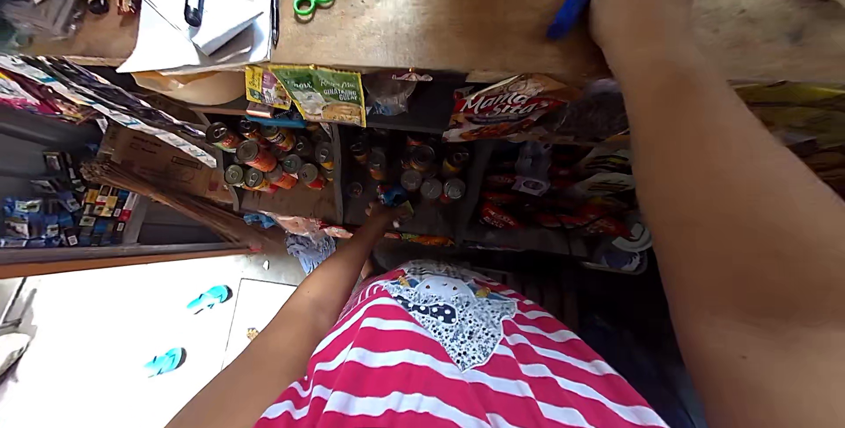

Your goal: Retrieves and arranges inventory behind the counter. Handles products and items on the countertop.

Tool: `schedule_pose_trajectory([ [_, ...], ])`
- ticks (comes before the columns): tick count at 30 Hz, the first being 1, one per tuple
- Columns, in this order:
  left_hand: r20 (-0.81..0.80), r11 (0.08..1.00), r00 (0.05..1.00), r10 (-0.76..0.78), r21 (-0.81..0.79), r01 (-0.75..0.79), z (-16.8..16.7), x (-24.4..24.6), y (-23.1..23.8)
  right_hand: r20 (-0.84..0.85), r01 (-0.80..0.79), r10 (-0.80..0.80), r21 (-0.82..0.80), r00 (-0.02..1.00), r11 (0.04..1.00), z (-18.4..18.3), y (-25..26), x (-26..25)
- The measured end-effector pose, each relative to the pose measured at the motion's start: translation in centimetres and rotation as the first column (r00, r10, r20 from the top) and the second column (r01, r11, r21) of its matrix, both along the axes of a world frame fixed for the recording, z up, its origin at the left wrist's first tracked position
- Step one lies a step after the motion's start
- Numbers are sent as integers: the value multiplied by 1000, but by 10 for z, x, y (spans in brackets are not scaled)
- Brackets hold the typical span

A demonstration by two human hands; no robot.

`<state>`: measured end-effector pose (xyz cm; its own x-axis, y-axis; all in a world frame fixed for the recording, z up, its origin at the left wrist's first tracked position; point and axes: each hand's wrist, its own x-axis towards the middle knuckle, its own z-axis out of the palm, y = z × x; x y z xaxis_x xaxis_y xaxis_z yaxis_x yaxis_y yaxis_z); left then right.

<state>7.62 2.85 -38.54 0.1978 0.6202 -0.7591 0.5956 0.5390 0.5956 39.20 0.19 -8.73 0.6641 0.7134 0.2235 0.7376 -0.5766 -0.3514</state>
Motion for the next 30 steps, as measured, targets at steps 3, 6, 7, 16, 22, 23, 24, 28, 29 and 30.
schedule_pose_trajectory([
  [3,210,1000,977,-16,-10,19,7,-24,-4,27,-23,21,47,999,999,1,-6,0],
  [6,425,998,904,-56,63,32,50,-47,-10,-2,2,-2,133,1000,991,3,-7,3],
  [7,465,992,879,-103,118,54,72,-54,-12,-43,18,-12,160,999,987,3,-8,4],
  [16,555,575,612,-564,796,-192,262,-17,3,37,-187,210,621,977,761,14,-30,1],
  [22,400,393,624,-671,906,-159,298,46,73,-159,-568,808,635,567,524,33,-6,-84],
  [23,354,404,639,-683,912,-73,303,53,84,-232,-551,825,648,515,526,29,4,-90],
  [24,308,423,654,-691,906,21,306,60,95,-295,-523,815,647,498,554,24,13,-94],
  [28,169,393,660,-732,897,205,307,74,125,-433,-370,714,640,550,674,15,33,-101],
  [29,188,409,640,-745,887,214,308,72,129,-435,-355,716,654,547,668,12,35,-100],
  [30,239,453,621,-747,866,212,308,69,132,-434,-348,716,660,548,666,9,35,-98],
])
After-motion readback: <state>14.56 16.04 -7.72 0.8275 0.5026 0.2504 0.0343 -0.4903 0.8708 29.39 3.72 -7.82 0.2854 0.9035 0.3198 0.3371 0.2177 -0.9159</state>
